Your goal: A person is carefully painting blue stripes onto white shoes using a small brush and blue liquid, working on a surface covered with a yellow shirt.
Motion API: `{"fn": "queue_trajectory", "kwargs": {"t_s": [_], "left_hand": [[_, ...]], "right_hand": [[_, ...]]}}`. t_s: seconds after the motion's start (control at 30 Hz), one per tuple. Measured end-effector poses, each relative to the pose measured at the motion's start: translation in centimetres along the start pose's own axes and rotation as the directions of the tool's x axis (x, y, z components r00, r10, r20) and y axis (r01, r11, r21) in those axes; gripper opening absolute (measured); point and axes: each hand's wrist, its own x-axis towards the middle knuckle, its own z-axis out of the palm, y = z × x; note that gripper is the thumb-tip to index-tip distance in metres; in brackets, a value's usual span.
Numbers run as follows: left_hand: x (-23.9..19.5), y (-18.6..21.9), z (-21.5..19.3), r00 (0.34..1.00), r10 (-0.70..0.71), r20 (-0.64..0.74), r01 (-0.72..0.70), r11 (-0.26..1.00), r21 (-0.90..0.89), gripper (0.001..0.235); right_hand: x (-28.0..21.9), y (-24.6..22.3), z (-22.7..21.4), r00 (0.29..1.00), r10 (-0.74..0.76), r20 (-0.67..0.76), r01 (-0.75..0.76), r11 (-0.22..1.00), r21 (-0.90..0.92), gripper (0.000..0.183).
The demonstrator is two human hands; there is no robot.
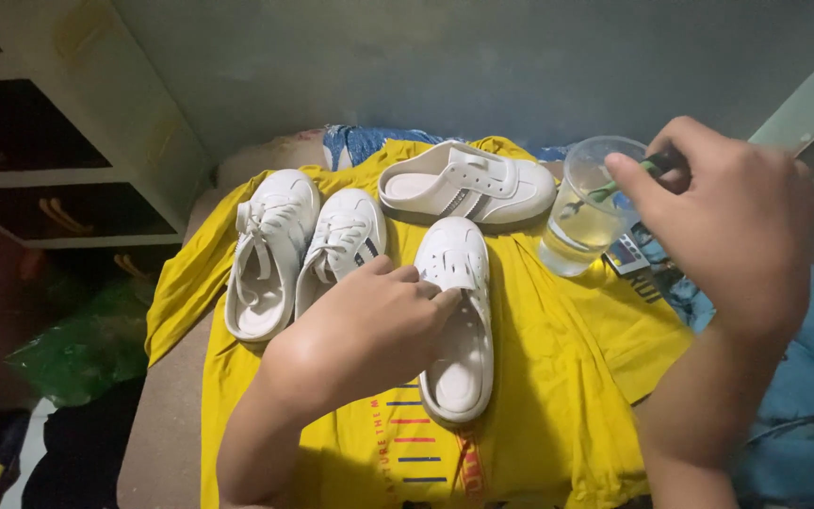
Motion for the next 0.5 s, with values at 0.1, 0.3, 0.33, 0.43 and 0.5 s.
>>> {"fn": "queue_trajectory", "kwargs": {"t_s": [0.1,0.3,0.33,0.43,0.5], "left_hand": [[-0.3,0.3,-0.6,1.000,-0.003,0.012,0.003,1.000,-0.029,0.018],[-1.0,0.7,-1.0,0.998,-0.034,0.056,0.041,0.992,-0.122,0.028],[-1.1,0.8,-1.1,0.997,-0.035,0.071,0.043,0.992,-0.119,0.027],[-0.8,0.7,-1.2,0.996,-0.039,0.074,0.050,0.988,-0.145,0.020],[-0.3,0.6,-0.8,0.997,-0.029,0.071,0.038,0.991,-0.125,0.026]], "right_hand": [[0.1,-0.2,0.0,0.997,0.002,0.075,0.000,1.000,-0.021,0.045],[-0.4,1.0,-0.3,0.997,0.035,0.065,-0.035,0.999,0.000,0.046],[-0.5,1.2,-0.5,0.997,0.050,0.058,-0.053,0.998,0.039,0.045],[-0.8,1.6,-1.3,1.000,-0.007,0.028,0.004,0.993,0.120,0.036],[-0.8,1.6,-1.3,1.000,0.010,0.007,-0.011,0.991,0.130,0.034]]}}
